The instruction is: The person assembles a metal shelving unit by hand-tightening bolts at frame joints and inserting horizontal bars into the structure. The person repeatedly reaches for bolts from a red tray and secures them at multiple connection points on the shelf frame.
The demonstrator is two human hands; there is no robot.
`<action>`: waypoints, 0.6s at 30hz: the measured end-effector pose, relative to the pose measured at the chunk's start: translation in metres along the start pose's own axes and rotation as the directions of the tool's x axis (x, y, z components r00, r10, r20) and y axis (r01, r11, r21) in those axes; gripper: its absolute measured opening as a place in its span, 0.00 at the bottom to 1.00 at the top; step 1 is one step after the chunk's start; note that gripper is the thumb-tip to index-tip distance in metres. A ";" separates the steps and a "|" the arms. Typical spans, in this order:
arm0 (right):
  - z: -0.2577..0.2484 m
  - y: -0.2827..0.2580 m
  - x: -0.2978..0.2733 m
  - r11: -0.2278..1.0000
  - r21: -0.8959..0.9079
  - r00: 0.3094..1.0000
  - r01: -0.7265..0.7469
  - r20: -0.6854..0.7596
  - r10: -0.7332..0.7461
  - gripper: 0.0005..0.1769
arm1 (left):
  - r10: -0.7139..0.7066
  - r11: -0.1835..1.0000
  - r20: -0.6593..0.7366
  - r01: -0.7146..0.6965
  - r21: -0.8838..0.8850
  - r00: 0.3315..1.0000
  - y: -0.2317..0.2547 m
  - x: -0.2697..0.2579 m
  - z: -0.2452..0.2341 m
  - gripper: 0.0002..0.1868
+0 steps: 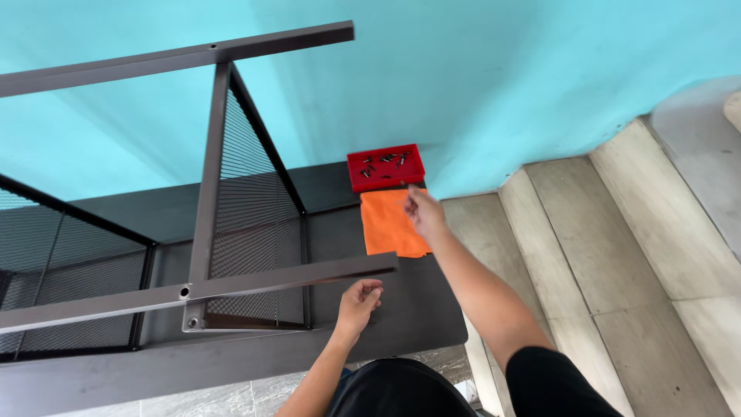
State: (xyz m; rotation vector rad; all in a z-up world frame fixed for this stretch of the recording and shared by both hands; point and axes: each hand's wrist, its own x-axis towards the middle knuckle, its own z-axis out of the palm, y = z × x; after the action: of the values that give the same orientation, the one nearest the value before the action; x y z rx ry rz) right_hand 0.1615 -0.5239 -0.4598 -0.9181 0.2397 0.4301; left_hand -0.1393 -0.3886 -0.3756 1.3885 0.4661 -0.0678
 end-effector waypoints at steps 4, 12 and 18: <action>0.018 -0.011 0.028 0.988 -0.148 0.990 -0.042 -0.138 0.022 0.04 | 0.019 0.999 -0.037 -0.020 -0.047 0.999 0.001 0.009 -0.010 0.10; -0.029 0.041 -0.045 0.983 -0.082 0.987 -0.162 -0.005 0.162 0.06 | -0.081 0.997 -0.045 0.081 -0.011 0.996 -0.030 0.029 -0.016 0.11; -0.060 0.055 -0.089 0.955 -0.147 0.920 -0.258 -0.339 0.196 0.10 | -0.137 0.990 -0.017 0.138 0.020 0.990 -0.056 0.037 -0.010 0.11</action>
State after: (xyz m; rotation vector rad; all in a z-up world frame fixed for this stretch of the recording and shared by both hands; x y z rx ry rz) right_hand 0.0562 -0.5661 -0.5003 -1.1532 0.6178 0.5243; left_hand -0.1260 -0.3811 -0.4415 1.3770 0.5754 -0.1747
